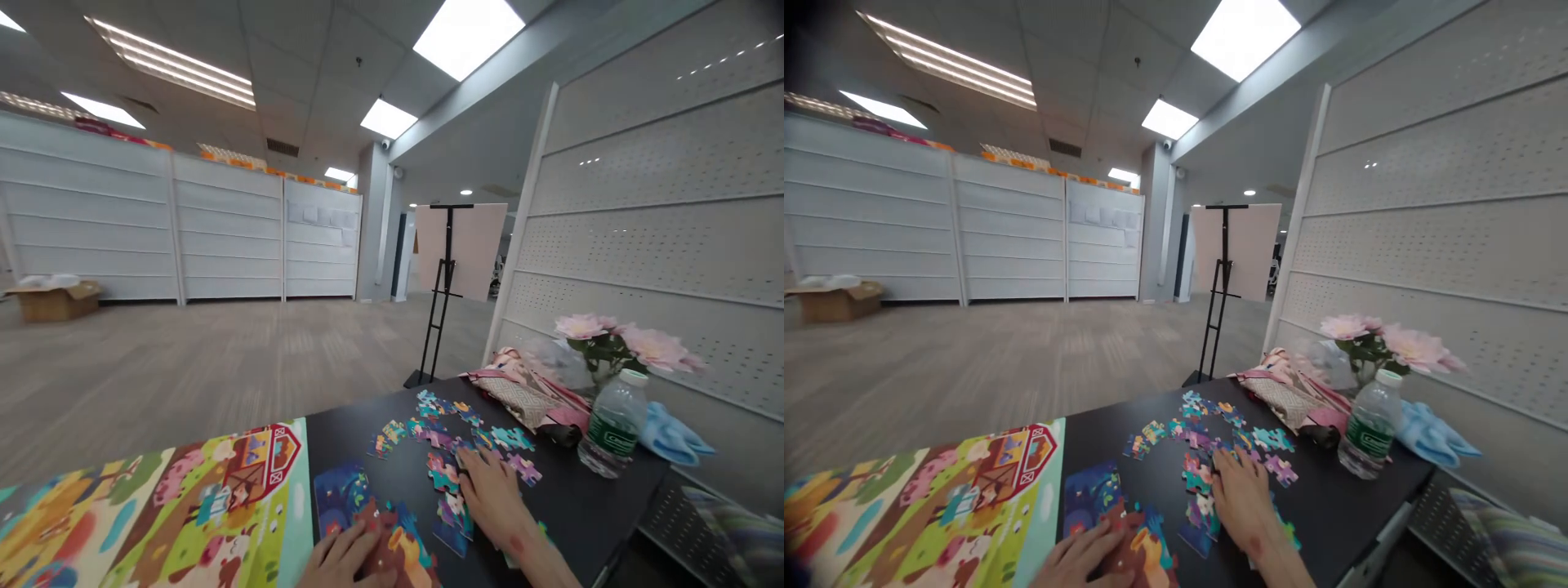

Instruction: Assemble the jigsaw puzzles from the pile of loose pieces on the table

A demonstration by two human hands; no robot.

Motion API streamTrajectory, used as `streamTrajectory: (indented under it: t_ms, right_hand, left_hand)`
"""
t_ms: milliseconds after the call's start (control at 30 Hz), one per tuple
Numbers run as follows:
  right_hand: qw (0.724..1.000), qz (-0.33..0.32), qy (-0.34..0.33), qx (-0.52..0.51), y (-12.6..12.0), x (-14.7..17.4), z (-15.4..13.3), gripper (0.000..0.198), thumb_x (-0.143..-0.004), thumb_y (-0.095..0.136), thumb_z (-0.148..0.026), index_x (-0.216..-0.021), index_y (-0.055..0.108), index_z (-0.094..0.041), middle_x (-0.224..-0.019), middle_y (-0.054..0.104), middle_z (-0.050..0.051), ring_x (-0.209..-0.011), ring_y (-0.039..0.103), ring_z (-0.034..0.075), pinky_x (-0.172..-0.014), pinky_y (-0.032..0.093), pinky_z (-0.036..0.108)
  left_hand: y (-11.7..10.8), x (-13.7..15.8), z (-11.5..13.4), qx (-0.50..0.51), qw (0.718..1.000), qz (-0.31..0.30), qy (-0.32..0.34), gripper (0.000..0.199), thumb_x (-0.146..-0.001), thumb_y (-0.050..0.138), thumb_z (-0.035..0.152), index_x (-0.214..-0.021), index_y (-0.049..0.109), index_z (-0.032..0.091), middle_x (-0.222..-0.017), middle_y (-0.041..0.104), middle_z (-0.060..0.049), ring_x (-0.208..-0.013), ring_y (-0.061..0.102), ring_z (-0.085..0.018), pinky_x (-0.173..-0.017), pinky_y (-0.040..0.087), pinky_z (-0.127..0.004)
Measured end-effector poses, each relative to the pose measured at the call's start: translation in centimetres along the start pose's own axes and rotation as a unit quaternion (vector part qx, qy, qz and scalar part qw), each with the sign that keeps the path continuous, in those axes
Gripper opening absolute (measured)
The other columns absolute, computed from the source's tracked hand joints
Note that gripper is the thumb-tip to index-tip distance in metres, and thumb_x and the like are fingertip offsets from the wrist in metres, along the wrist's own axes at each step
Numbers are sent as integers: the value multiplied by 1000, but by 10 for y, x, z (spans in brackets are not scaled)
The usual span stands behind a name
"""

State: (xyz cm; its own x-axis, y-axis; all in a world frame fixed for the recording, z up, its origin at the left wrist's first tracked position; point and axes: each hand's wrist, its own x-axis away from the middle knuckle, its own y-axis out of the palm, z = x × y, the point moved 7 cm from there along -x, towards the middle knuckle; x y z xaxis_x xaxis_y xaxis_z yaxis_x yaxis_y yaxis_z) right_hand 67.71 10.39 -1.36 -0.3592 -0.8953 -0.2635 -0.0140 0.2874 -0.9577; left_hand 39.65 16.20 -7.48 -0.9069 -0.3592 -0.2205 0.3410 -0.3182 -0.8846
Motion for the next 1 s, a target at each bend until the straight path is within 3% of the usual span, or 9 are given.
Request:
streamTrajectory:
  t_ms: [133, 267, 367, 533, 700, 833, 1000]
  right_hand:
    - [997, 18, 53, 44, -2, -1, 25, 49, -90, 44, -20, -135, 64, -22, -143, 60, 13, -138, 46, 37, -112, 31, 59]
    - [997, -34, -27, -59, -2, -3, -1, 43, -91, 46, -31, -128, 68, -28, -146, 58, 7, -142, 43, 33, -113, 34, 53]
    - [984, -70, -56, -151, -5, 1, -18, 40, -85, 56, -38, -120, 71, -24, -133, 66, 10, -132, 53, 32, -109, 40, 49]
    - [972, -21, -43, -230, -9, 0, -12, 43, -75, 61, -32, -116, 71, -21, -119, 72, 9, -114, 63, 28, -100, 48, 37]
    - [977, 25, 8, -209, -11, -7, 19, 42, -90, 41, -38, -111, 72, -19, -99, 75, 10, -93, 70, 27, -86, 54, 39]
    - [983, 59, 16, -173, -21, -18, 28, 40, -86, 44, -29, -108, 73, -17, -115, 71, 16, -111, 64, 32, -103, 45, 46]
    - [985, 20, -35, -170, -13, -26, -11, 41, -80, 52, -20, -117, 71, -20, -118, 72, 9, -117, 62, 27, -104, 44, 38]
  left_hand:
    - [-5, 2, 9, -31, 999, -13, -6, 37, -95, 66, 41, -129, 60, 53, -148, 53, 0, -133, 54, -34, -103, 49, -45]
    - [-12, 6, 14, -68, 996, 30, 41, 35, -100, 57, 41, -133, 55, 55, -148, 53, 5, -132, 56, -26, -103, 49, -35]
    - [-11, 7, 13, -95, 993, 36, 55, 34, -101, 55, 43, -133, 55, 55, -148, 53, 6, -131, 56, -25, -102, 49, -33]
    - [-14, 5, 14, -85, 994, 41, 53, 36, -100, 57, 42, -133, 54, 57, -143, 58, 7, -127, 59, -24, -104, 45, -33]
    - [-16, 2, 18, -72, 997, 13, 27, 31, -101, 55, 42, -129, 58, 55, -143, 58, 5, -128, 57, -26, -104, 45, -37]
    - [-15, -4, 17, -36, 999, -3, -6, 28, -100, 57, 41, -125, 63, 51, -143, 59, 2, -129, 56, -29, -104, 46, -40]
    - [-34, -3, 23, 28, 999, -4, -27, 43, -85, 73, 35, -127, 65, 36, -143, 56, -6, -127, 55, -32, -105, 47, -40]
